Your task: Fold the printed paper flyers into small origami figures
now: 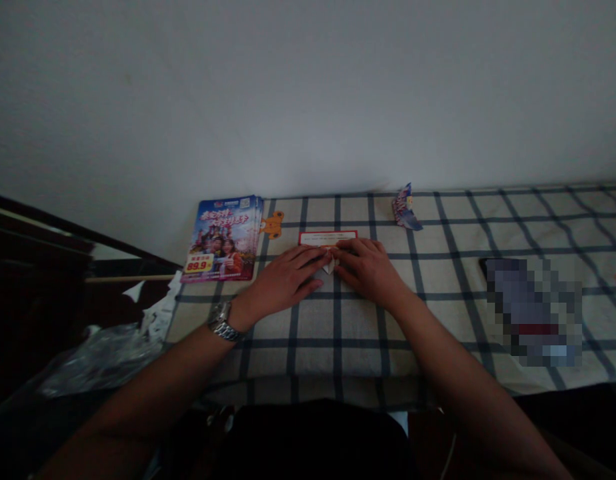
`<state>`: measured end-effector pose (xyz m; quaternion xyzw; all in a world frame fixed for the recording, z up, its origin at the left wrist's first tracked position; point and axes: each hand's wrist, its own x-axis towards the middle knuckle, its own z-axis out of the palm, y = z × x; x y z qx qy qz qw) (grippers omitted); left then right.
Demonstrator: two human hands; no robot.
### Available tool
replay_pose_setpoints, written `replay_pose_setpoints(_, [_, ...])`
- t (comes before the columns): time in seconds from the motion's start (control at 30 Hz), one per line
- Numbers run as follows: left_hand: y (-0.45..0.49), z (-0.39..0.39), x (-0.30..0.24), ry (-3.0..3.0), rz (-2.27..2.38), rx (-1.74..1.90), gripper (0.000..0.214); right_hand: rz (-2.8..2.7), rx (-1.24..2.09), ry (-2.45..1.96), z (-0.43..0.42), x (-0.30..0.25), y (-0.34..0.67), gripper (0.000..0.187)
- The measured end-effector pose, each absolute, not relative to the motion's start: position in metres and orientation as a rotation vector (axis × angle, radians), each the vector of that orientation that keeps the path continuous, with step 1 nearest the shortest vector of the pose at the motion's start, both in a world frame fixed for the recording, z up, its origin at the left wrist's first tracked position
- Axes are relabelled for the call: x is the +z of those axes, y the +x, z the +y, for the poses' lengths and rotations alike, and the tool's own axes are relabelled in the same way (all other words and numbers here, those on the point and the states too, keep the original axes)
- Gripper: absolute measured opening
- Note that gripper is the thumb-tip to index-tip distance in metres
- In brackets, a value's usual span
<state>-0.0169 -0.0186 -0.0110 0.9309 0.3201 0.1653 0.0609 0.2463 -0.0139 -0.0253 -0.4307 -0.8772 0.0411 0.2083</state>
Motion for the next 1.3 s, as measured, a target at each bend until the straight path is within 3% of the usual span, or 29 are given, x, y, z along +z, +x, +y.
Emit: replay_pose_setpoints(1.3, [-0.0142,-0.0183,-0.0105,2.806,0.974,0.481,0.050,-2.483,-0.026,-1.308,-0.0130,-0.0211,0.2380,0.036])
